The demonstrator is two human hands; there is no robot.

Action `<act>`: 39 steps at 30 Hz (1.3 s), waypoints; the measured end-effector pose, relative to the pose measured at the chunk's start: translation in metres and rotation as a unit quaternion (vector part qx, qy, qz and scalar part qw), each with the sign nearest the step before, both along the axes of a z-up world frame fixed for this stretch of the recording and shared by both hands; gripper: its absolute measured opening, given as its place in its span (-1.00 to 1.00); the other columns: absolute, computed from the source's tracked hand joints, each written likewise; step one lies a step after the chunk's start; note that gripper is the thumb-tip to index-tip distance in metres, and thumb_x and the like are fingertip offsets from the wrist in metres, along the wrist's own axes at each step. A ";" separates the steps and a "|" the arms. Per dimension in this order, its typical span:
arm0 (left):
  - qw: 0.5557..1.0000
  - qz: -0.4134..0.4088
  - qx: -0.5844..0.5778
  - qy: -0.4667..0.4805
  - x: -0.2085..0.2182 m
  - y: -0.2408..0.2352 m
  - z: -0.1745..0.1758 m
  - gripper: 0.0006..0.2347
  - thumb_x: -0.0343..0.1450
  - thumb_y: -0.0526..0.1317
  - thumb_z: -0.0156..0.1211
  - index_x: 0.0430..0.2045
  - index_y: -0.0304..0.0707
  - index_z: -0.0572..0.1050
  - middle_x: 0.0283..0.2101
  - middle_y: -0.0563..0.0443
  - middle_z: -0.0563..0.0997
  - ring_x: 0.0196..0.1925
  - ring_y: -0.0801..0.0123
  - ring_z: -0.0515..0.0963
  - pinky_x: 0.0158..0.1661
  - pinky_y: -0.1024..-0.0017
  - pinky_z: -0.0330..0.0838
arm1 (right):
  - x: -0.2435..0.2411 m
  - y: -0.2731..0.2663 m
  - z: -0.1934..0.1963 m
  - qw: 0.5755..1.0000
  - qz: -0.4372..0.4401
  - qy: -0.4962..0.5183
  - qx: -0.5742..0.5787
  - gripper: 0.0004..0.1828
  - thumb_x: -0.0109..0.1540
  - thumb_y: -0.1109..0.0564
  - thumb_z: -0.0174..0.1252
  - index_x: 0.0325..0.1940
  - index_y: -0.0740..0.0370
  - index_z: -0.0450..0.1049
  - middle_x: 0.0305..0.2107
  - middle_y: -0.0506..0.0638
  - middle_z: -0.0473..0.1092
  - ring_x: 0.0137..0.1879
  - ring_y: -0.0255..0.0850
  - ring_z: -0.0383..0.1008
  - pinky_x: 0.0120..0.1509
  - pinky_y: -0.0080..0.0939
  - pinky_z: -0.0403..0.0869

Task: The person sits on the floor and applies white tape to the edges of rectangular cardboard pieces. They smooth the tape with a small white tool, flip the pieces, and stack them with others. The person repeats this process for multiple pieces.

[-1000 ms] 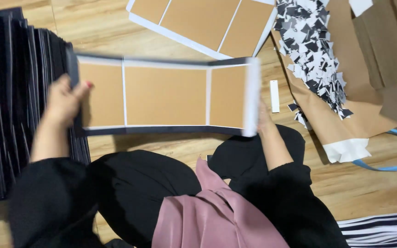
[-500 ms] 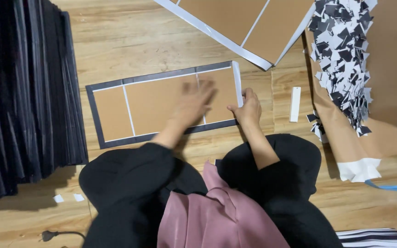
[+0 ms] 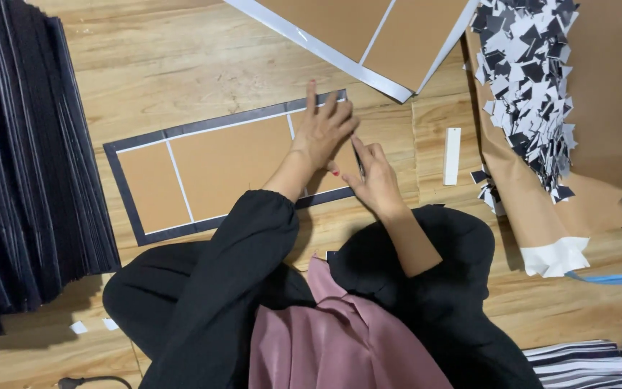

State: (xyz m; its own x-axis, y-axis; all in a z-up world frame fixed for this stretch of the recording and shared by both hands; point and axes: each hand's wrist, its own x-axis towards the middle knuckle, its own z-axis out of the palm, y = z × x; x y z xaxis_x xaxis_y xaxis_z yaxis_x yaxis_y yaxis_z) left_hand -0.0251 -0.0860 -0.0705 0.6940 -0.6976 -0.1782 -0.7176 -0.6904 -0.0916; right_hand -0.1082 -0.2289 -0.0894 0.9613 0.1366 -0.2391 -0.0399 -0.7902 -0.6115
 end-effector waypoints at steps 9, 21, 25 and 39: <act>0.991 0.055 0.119 0.039 0.002 -0.009 0.016 -0.01 -0.14 0.38 0.23 0.18 0.07 0.01 0.29 0.16 0.02 0.32 0.16 -0.08 0.16 -0.29 -0.64 | -0.022 0.006 0.002 0.999 -0.032 0.028 -0.017 -0.14 -0.04 0.17 0.27 0.28 0.20 0.05 -0.20 0.11 0.17 -0.06 0.15 0.31 -0.06 0.08 0.38; 0.998 0.026 -0.028 0.043 -0.055 0.011 -0.024 -0.35 0.18 0.13 -0.11 0.21 0.31 -0.09 0.32 0.27 -0.13 0.33 0.16 -0.13 0.16 -0.31 -0.36 | -0.043 0.017 0.001 0.988 0.029 -0.032 -0.147 -0.33 0.01 0.11 0.21 0.16 0.31 0.19 -0.18 0.04 0.14 -0.06 -0.02 0.25 -0.04 -0.11 0.40; 0.987 0.039 -0.156 0.029 -0.061 0.018 -0.046 -0.42 0.25 0.18 -0.39 0.22 0.27 -0.10 0.33 0.27 -0.12 0.35 0.17 -0.18 0.11 -0.32 -0.38 | -0.037 -0.003 -0.006 0.995 -0.087 0.052 -0.009 -0.57 0.06 -0.01 0.17 -0.07 0.26 0.41 -0.28 0.06 0.29 -0.10 0.05 0.34 -0.05 -0.06 0.39; 0.973 0.052 -0.223 -0.021 -0.058 0.020 -0.066 -0.46 0.25 0.15 -0.32 0.16 0.15 0.08 0.28 0.25 0.06 0.31 0.20 -0.03 0.13 -0.29 -0.34 | 0.045 -0.018 -0.022 0.958 -0.194 -0.192 -0.083 -0.74 -0.02 0.25 0.25 -0.26 0.24 0.45 -0.42 0.15 0.40 -0.21 0.13 0.41 -0.15 0.05 0.38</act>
State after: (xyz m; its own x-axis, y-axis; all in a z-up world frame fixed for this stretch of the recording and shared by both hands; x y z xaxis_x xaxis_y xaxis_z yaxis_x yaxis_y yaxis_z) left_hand -0.0827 -0.0661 -0.1369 0.7655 -0.6244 0.1556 -0.6433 -0.7373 0.2062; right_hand -0.0636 -0.2465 -0.1109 0.9534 -0.2589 0.1547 -0.1483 -0.8491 -0.5070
